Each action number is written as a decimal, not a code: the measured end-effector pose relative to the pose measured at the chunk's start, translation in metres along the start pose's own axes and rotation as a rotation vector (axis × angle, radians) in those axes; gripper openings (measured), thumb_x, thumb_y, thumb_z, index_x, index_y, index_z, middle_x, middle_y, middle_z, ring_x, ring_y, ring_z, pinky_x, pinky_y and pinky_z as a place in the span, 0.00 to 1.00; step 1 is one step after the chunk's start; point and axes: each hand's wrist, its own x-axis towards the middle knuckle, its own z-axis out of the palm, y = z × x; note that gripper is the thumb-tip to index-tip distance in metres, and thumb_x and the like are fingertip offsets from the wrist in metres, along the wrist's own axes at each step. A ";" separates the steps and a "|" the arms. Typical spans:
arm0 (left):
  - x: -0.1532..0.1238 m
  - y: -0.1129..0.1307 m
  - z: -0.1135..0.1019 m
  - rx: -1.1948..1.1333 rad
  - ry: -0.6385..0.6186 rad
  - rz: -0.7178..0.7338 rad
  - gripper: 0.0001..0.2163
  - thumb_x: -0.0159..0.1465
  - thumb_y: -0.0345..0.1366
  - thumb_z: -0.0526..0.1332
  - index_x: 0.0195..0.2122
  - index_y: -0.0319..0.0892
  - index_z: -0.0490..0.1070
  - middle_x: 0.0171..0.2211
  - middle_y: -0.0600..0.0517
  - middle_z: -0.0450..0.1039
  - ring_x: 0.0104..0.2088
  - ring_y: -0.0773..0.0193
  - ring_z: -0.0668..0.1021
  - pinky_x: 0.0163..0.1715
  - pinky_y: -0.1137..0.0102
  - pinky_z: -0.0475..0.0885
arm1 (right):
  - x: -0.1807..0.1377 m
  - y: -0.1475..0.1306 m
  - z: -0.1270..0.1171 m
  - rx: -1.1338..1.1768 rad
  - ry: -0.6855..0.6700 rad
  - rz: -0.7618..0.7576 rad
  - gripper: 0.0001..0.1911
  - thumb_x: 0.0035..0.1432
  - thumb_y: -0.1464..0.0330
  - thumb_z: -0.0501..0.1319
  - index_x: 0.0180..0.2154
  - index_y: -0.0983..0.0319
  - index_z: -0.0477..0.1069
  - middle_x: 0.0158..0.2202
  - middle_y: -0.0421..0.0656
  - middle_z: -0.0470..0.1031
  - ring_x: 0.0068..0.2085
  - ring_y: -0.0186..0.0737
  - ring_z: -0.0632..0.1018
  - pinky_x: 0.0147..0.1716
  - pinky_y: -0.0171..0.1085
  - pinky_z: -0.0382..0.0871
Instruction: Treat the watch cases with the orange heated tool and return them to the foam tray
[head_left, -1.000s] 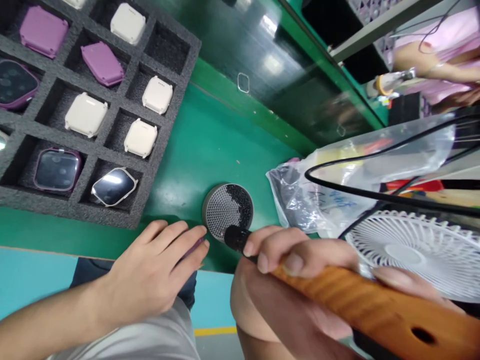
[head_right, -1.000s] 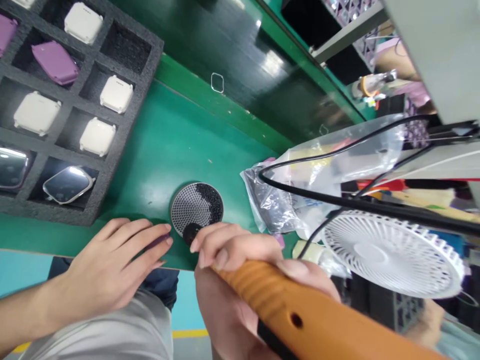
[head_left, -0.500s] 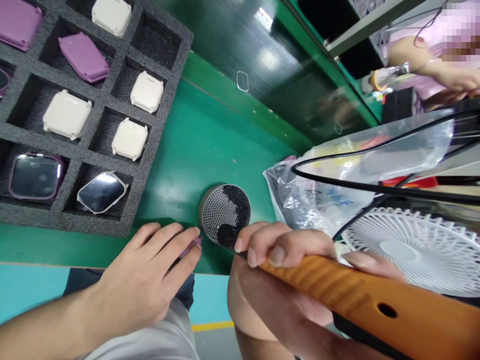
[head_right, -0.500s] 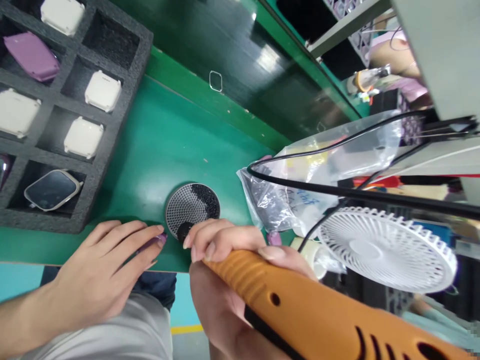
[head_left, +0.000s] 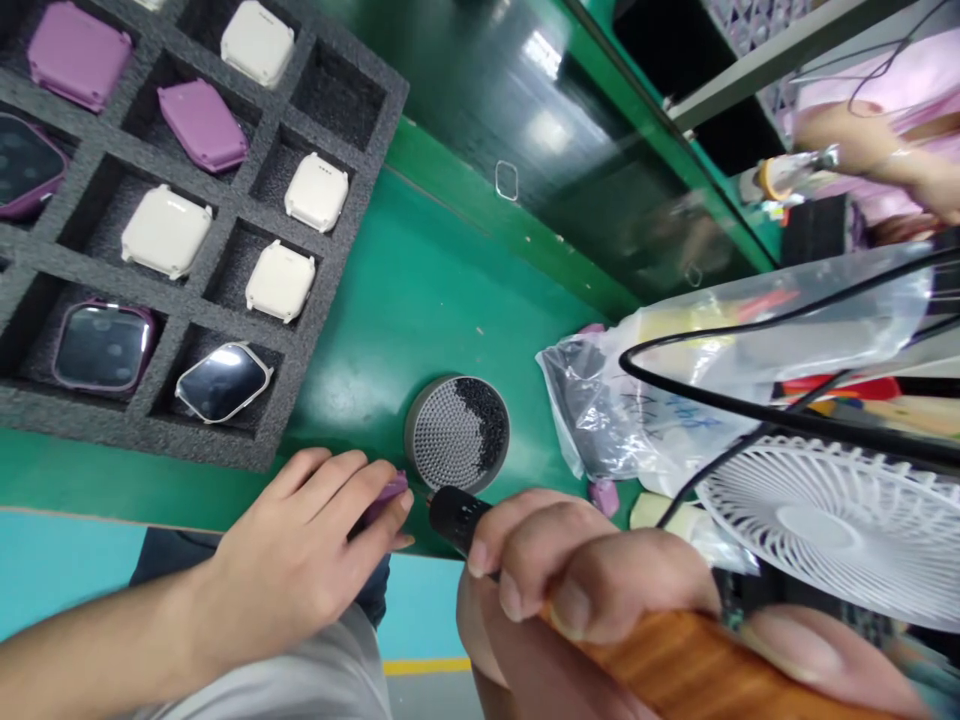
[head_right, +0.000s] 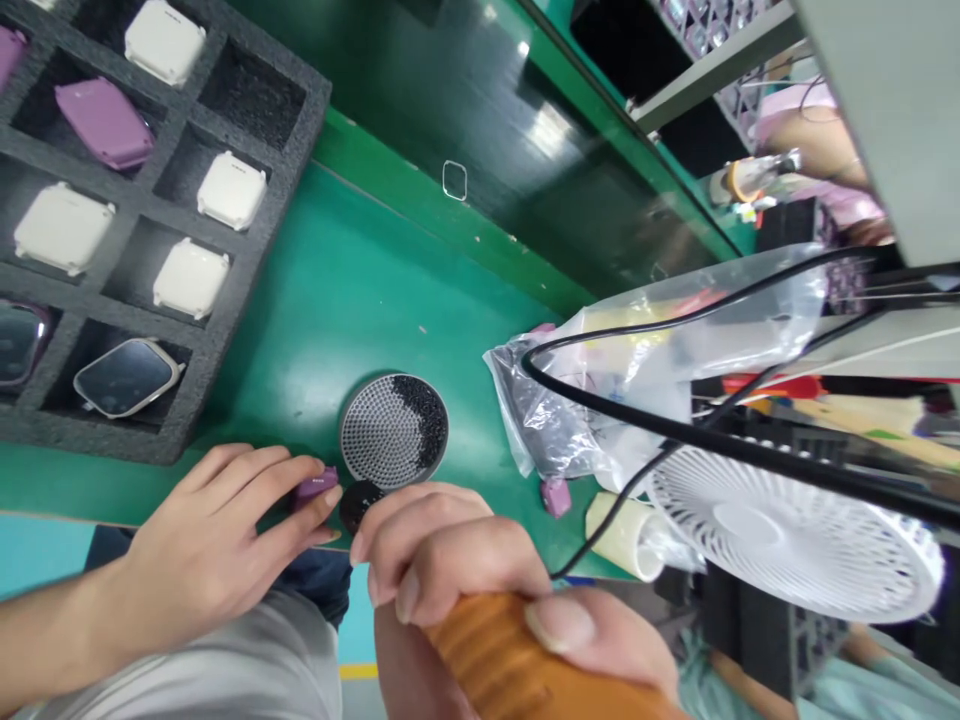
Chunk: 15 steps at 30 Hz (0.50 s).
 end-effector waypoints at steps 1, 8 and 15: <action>0.000 0.000 0.000 -0.003 -0.001 -0.003 0.14 0.72 0.39 0.64 0.56 0.42 0.77 0.54 0.47 0.76 0.53 0.51 0.74 0.51 0.55 0.67 | -0.001 0.001 0.000 0.007 -0.013 -0.014 0.22 0.71 0.52 0.46 0.39 0.57 0.73 0.28 0.38 0.67 0.27 0.40 0.73 0.28 0.50 0.73; 0.000 0.001 0.001 -0.006 -0.003 -0.010 0.14 0.72 0.39 0.64 0.56 0.42 0.77 0.55 0.47 0.76 0.53 0.52 0.74 0.51 0.56 0.67 | -0.003 0.012 -0.003 0.018 -0.045 -0.083 0.19 0.70 0.52 0.47 0.46 0.51 0.71 0.30 0.38 0.67 0.28 0.41 0.74 0.28 0.50 0.74; 0.002 0.000 0.001 -0.018 -0.015 -0.019 0.12 0.72 0.38 0.63 0.55 0.42 0.77 0.55 0.48 0.77 0.53 0.51 0.74 0.51 0.55 0.67 | 0.015 0.003 -0.005 -0.024 -0.280 0.048 0.23 0.69 0.50 0.45 0.43 0.51 0.75 0.28 0.42 0.68 0.30 0.47 0.75 0.32 0.56 0.76</action>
